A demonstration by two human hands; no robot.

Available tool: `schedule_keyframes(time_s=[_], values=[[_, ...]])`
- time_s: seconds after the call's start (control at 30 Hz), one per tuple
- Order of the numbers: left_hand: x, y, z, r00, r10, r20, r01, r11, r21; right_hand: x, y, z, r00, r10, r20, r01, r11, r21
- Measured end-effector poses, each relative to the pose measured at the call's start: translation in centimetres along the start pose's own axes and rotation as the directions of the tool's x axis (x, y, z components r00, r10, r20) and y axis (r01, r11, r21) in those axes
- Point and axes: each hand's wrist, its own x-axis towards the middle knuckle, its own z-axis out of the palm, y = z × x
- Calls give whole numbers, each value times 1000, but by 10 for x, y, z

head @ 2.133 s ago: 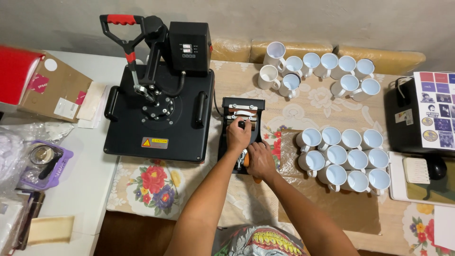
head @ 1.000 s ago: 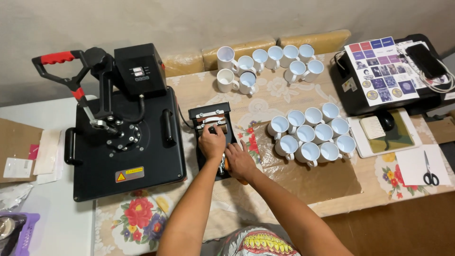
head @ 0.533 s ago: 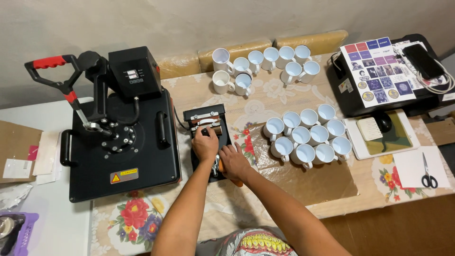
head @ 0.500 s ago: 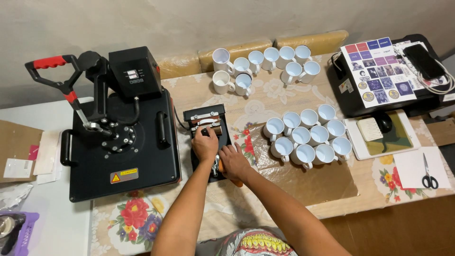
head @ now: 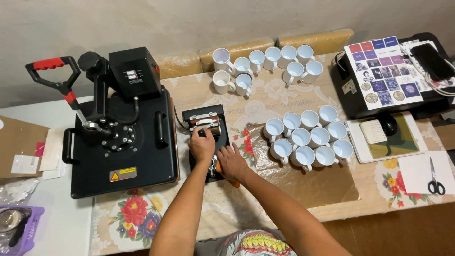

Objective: Preparing and heat pressing designs onto ceramic mugs

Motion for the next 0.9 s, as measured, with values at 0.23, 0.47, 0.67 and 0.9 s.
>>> schedule_keyframes(time_s=[0.23, 0.47, 0.67, 0.9], values=[[0, 3, -2, 1000, 6, -8, -6, 1000, 29, -12, -4, -23, 999, -30, 16, 30, 999, -32], [-3, -1, 0, 999, 16, -40, -12, 996, 92, -17, -3, -37, 997, -66, 50, 65, 998, 10], [-3, -4, 3, 998, 0, -67, 8, 993, 117, -17, 0, -42, 993, -90, 74, 86, 995, 56], [-4, 6, -3, 995, 15, -97, 0, 989, 146, -16, 3, -41, 992, -103, 79, 97, 992, 76]])
